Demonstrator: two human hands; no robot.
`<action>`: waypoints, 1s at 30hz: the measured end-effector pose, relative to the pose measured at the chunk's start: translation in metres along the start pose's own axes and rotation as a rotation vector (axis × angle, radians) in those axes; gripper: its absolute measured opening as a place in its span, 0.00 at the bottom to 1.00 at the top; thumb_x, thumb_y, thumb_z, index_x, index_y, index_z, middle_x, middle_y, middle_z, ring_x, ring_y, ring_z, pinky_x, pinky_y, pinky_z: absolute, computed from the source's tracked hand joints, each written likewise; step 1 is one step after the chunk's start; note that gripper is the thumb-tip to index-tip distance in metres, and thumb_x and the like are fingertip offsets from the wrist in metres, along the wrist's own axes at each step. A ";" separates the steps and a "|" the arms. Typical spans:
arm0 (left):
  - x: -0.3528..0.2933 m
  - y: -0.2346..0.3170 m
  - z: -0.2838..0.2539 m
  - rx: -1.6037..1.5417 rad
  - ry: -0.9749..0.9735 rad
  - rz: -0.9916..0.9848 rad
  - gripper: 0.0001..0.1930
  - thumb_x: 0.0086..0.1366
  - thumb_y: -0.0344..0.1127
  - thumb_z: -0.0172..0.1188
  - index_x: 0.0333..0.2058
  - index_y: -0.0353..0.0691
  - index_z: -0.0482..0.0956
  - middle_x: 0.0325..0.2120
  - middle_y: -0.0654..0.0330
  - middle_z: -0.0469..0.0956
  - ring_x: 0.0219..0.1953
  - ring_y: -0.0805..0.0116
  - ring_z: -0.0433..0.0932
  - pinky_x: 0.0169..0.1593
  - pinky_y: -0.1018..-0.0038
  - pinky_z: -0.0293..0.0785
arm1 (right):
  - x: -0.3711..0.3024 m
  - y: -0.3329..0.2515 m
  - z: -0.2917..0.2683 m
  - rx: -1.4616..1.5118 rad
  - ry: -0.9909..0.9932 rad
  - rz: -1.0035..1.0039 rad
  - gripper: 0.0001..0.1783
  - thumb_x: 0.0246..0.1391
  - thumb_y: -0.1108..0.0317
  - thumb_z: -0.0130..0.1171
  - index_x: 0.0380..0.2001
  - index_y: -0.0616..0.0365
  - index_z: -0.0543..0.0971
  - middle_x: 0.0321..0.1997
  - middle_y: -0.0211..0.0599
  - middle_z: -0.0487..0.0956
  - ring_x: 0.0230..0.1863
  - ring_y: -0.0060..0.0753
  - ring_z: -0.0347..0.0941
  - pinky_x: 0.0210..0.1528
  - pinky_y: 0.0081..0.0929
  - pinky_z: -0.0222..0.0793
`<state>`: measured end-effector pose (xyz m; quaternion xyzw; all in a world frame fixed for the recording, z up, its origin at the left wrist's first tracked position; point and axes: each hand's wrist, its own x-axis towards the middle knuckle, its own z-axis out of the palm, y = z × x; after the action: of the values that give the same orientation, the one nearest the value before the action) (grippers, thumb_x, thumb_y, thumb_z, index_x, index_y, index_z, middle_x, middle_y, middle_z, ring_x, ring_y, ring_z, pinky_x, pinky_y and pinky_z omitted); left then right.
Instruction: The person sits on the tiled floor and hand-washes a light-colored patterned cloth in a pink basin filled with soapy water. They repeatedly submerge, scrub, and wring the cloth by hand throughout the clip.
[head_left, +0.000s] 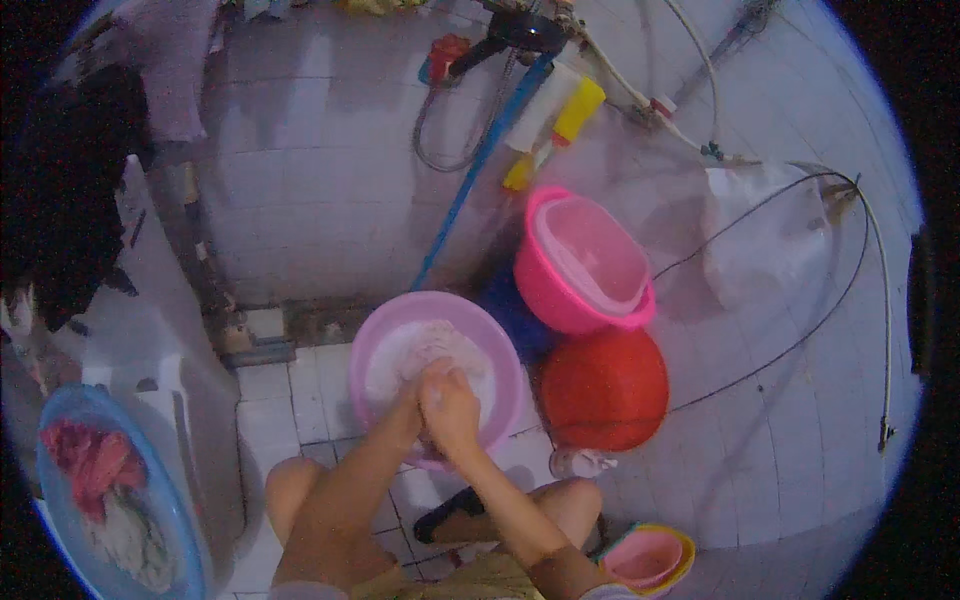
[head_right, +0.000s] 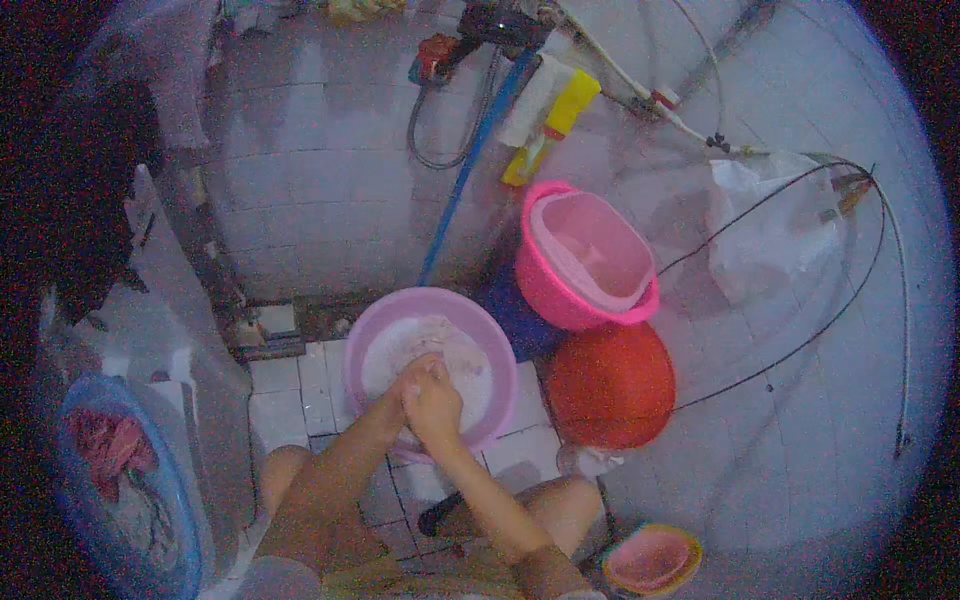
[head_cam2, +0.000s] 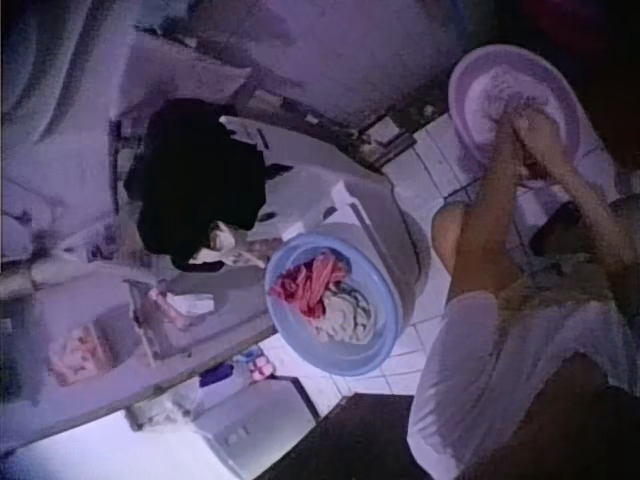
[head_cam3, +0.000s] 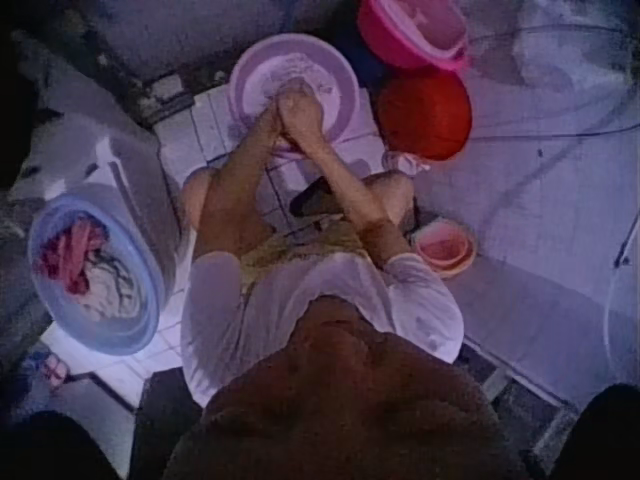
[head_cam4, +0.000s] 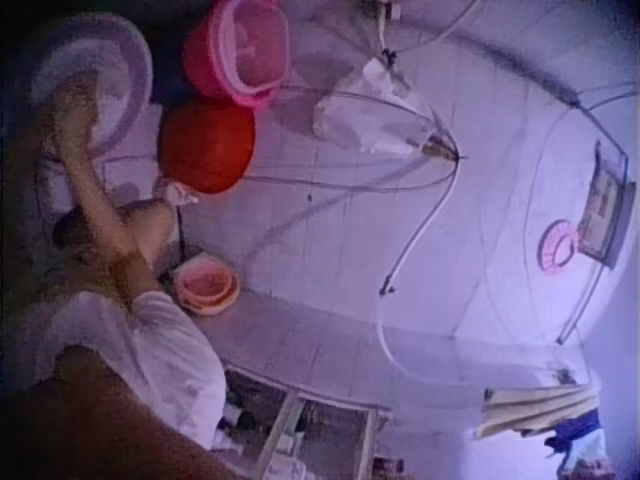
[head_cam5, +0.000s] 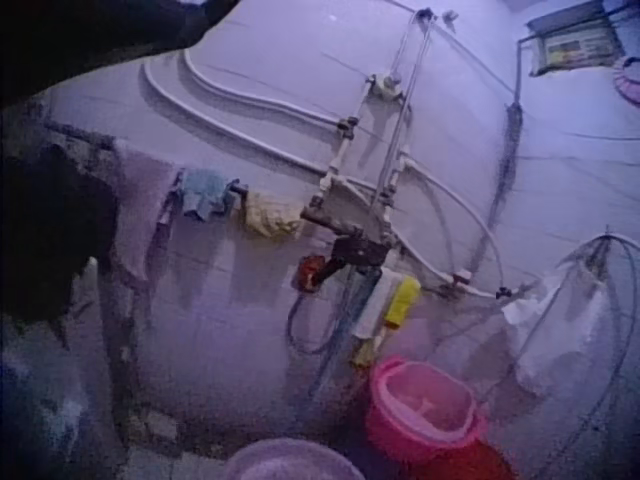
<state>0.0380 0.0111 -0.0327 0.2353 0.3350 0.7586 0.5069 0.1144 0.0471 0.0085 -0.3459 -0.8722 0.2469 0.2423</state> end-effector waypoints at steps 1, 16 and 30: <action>0.022 -0.039 -0.034 0.227 -0.082 0.137 0.24 0.58 0.53 0.54 0.47 0.44 0.69 0.41 0.63 0.72 0.48 0.73 0.69 0.47 0.69 0.71 | 0.012 -0.005 -0.003 0.064 0.064 -0.088 0.14 0.47 0.61 0.51 0.31 0.58 0.78 0.37 0.52 0.74 0.34 0.55 0.71 0.39 0.46 0.65; 0.007 0.015 0.024 -0.378 0.316 -0.388 0.16 0.62 0.43 0.45 0.42 0.39 0.71 0.37 0.57 0.73 0.38 0.63 0.72 0.41 0.64 0.71 | 0.010 0.008 -0.009 0.043 0.040 -0.044 0.16 0.48 0.59 0.51 0.25 0.63 0.76 0.37 0.53 0.71 0.30 0.54 0.70 0.33 0.44 0.65; 0.045 -0.022 0.001 -0.202 0.481 -0.315 0.18 0.55 0.44 0.56 0.38 0.36 0.72 0.31 0.56 0.73 0.31 0.63 0.73 0.35 0.66 0.71 | 0.001 0.046 0.005 0.242 0.117 0.248 0.11 0.46 0.65 0.52 0.23 0.62 0.78 0.30 0.51 0.75 0.34 0.53 0.71 0.37 0.42 0.65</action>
<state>0.0348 0.0583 -0.0477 -0.0576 0.4007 0.7341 0.5452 0.1327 0.0761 -0.0228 -0.4327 -0.7713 0.3575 0.3001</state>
